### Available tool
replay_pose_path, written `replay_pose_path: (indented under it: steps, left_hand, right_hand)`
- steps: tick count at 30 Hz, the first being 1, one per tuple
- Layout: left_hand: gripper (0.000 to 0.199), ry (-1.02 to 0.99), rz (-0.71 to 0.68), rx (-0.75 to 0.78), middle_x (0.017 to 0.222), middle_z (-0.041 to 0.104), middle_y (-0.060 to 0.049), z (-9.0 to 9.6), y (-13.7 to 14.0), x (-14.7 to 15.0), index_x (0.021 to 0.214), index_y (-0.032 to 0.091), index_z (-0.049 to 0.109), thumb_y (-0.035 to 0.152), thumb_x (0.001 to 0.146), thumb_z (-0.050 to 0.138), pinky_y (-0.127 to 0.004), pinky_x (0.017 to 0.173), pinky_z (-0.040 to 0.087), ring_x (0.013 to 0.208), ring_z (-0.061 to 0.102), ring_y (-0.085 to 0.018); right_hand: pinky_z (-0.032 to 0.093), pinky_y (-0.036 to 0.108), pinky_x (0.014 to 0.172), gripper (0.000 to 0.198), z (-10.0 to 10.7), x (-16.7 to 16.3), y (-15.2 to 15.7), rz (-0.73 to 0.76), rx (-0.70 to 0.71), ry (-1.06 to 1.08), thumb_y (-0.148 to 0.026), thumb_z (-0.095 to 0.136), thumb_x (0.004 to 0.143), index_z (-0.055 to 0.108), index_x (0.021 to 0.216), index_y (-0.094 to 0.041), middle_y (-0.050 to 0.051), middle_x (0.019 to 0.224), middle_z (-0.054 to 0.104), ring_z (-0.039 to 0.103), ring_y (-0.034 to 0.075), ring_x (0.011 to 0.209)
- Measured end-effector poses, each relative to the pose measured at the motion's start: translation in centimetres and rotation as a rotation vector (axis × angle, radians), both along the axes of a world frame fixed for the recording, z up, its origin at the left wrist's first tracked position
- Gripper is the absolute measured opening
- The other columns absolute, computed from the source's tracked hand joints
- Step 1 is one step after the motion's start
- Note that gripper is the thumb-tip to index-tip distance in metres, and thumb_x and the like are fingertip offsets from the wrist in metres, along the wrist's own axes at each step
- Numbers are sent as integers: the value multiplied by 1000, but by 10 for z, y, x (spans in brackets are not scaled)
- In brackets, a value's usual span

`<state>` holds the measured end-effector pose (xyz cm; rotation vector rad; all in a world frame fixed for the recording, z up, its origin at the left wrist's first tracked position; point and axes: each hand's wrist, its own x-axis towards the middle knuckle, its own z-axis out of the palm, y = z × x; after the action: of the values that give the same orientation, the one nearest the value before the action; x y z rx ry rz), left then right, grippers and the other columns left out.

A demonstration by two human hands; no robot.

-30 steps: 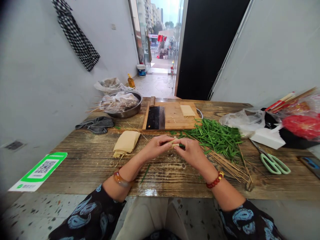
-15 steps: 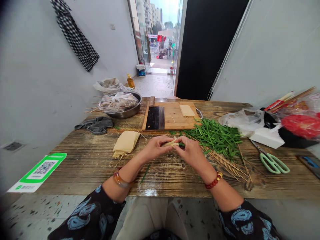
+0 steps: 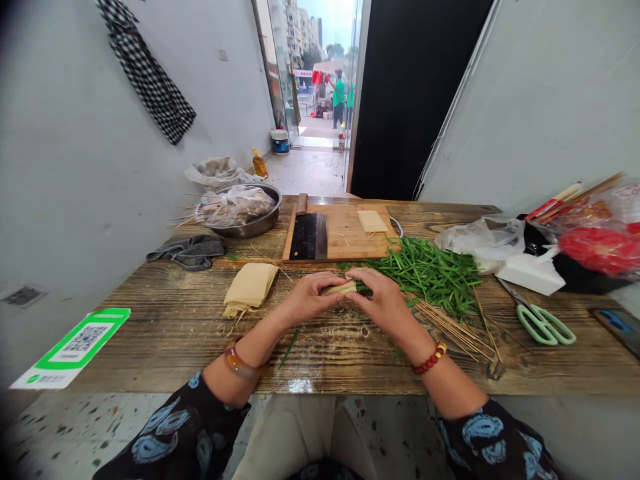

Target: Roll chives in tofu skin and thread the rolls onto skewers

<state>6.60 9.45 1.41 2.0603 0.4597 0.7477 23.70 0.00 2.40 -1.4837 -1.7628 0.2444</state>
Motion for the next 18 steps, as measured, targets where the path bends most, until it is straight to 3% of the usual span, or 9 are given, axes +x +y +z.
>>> replay_pose_path:
  steps: [7, 13, 18]
  left_hand:
    - [31, -41, 119, -94, 91, 68, -5, -6, -2, 4, 100, 14, 63, 16, 70, 71, -25, 74, 49, 83, 63, -16]
    - [24, 63, 159, 149, 88, 66, -4, 2, 0, 0, 89, 16, 66, 15, 67, 74, -28, 78, 47, 84, 61, -17]
    - [23, -12, 166, 226, 93, 67, -6, -2, 0, 0, 96, 17, 66, 20, 74, 71, -27, 78, 48, 87, 62, -17]
  right_hand:
    - [51, 35, 82, 17, -10, 0, 6, -2, 6, 121, -30, 64, 81, 69, 96, -22, 6, 96, 72, 66, 20, 89]
    - [51, 35, 83, 19, -17, 3, 14, -33, -26, 190, -32, 65, 79, 70, 94, -21, 4, 94, 73, 67, 20, 86]
    - [51, 35, 84, 23, -20, 4, 15, -67, -48, 255, -34, 66, 77, 71, 94, -20, 4, 94, 73, 67, 21, 86]
